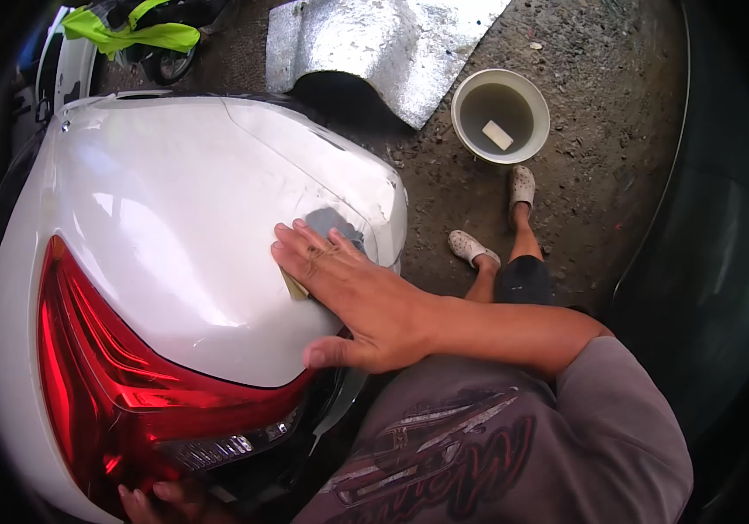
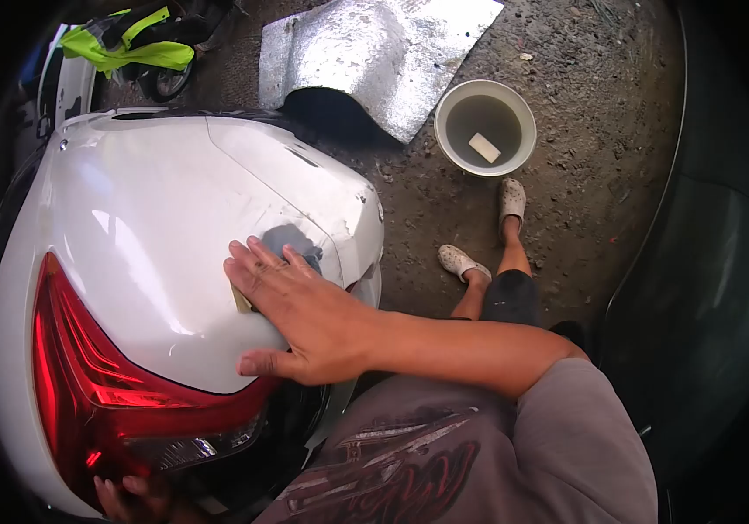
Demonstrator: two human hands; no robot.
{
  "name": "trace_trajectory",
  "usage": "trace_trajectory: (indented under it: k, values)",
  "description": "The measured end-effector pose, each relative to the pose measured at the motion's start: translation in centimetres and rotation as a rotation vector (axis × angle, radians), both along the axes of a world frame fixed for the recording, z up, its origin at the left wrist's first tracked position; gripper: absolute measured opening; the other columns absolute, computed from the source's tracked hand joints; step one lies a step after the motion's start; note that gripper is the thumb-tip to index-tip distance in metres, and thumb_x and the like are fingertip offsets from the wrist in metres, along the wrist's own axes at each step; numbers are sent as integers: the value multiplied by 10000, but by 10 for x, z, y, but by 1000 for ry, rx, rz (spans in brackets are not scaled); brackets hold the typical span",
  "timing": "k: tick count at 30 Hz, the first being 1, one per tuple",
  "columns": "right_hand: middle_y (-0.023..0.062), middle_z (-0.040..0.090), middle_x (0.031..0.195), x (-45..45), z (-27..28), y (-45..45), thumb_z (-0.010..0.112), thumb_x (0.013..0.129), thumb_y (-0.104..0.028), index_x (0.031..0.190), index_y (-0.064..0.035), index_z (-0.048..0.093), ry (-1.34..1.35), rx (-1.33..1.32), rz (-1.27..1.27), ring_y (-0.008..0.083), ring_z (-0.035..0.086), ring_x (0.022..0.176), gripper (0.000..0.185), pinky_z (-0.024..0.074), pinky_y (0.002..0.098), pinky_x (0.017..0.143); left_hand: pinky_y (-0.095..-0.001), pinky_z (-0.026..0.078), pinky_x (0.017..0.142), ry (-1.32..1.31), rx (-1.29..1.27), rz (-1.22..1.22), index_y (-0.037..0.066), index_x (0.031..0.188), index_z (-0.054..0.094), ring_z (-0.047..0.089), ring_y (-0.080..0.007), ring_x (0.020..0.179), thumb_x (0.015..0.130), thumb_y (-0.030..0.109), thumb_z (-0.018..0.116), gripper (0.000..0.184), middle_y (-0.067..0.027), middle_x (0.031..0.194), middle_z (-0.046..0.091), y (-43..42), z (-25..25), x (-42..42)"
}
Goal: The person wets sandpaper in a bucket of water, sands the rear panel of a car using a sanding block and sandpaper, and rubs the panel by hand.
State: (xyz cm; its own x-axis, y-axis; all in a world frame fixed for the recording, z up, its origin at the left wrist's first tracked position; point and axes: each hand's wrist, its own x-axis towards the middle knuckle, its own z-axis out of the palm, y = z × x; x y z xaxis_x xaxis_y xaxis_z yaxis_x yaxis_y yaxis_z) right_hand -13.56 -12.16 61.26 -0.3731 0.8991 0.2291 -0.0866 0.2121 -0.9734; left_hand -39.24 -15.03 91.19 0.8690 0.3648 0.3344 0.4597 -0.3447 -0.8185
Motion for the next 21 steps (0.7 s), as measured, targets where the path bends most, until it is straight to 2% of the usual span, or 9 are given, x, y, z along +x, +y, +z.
trace_trajectory:
  k: [3,4,8,11,15,16,17,19,21]
  values:
    - [315,195,1775,-9,-45,22,384,1070,-765,1730,13,173,-102,-132,30,429,128,1679,1042,101,565,1354,-399,639,766,-12,-22,-70,-43,1074,652,671,-307,851,1068,304,621,348,-197,1056,633,8,-2,3]
    - [318,194,1774,-11,-73,40,396,1063,-772,1732,7,173,-78,-307,77,450,130,1675,1050,108,554,1354,-399,639,766,-17,-8,-71,-43,1074,652,671,-307,851,1068,304,621,348,-197,1056,633,5,-2,4]
    - [300,255,1762,-1,-19,10,446,1047,-765,1699,36,261,7,-84,-19,475,175,1659,1049,146,568,1349,-374,647,722,-23,-24,-43,-49,1081,652,675,-302,852,1076,290,601,343,-203,1060,629,9,-7,2]
    - [313,196,1776,5,-30,14,428,1063,-753,1717,39,200,-54,-30,54,449,150,1672,1052,117,541,1355,-352,655,688,-78,-46,-127,-53,1093,653,680,-299,849,1070,276,596,335,-207,1073,628,16,-11,-5]
    - [341,182,1767,-9,-48,36,439,1048,-773,1718,42,171,-76,-211,81,438,163,1672,1089,129,553,1353,-371,655,694,-32,-27,-123,-49,1062,662,676,-299,838,1062,265,597,321,-204,1073,629,10,2,-2]
    - [348,178,1764,0,-23,21,437,1045,-781,1721,34,169,-62,-91,79,440,166,1670,1093,138,551,1352,-378,654,701,27,-17,-84,-48,1049,666,675,-298,837,1059,261,599,316,-203,1075,630,10,1,1]
    - [352,265,1734,7,1,6,426,1031,-810,1676,105,240,-14,11,34,473,196,1653,1135,191,565,1340,-378,654,701,27,-29,-76,-48,1049,666,675,-298,837,1059,261,599,316,-203,1075,630,10,-3,-1]
    - [352,261,1735,4,-6,6,431,1025,-817,1683,90,241,-29,33,21,472,197,1653,1136,192,558,1342,-379,643,721,-118,-95,-112,-42,1040,661,676,-301,839,1059,259,599,309,-199,1081,633,10,-7,-4]
    - [356,254,1736,-10,-60,38,435,1017,-827,1688,79,239,-22,-227,41,471,197,1653,1144,187,556,1343,-387,641,715,-33,-37,-45,-47,1051,649,676,-304,840,1066,262,596,314,-202,1085,628,4,-4,2]
